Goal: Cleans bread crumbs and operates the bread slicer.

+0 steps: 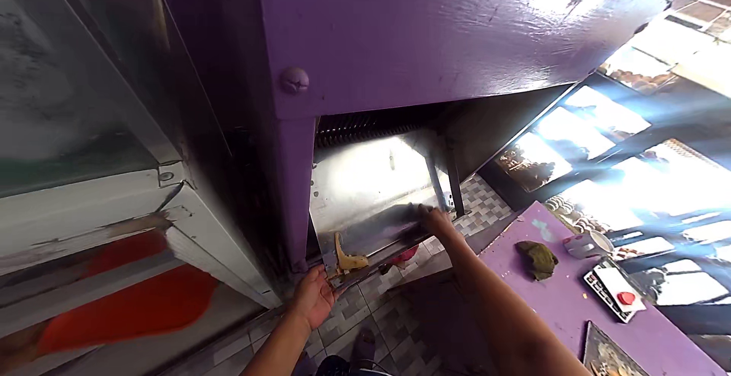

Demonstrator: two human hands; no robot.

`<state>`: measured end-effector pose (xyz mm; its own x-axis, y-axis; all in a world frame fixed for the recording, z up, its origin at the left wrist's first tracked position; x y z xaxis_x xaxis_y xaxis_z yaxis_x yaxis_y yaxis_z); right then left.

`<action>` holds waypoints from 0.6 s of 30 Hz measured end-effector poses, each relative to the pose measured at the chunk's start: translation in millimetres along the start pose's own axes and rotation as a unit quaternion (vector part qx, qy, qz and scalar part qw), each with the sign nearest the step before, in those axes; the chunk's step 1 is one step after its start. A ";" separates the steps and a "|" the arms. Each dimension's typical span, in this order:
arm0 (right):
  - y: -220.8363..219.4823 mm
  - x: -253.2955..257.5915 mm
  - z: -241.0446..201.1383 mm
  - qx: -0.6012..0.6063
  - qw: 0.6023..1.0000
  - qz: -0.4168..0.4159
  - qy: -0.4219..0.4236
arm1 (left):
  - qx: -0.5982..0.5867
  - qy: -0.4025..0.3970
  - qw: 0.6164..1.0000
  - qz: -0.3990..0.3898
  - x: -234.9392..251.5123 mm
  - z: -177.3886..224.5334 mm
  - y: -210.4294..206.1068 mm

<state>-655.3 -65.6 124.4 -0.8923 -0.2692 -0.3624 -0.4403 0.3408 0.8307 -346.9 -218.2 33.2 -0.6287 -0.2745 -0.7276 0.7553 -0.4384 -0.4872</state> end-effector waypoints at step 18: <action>-59.2 -33.7 -63.0 0.160 0.976 0.110 0.096 | -0.003 -0.008 0.999 0.040 -1.4 4.7 2.0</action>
<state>-592.9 -133.5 114.1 -0.9473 -0.3105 -0.0792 -0.2762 0.6655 0.6934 -345.4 -222.7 35.5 -0.5695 -0.3214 -0.7566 0.8040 -0.4092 -0.4314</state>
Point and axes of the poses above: each hand's wrist, its own x-axis towards the middle knuckle, its own y-axis out of the back of the hand, z = x × y, the point moved 10 cm from there along x, towards the middle knuckle, and after that the axes turned 13 degrees about x, right-handed, at the moved point
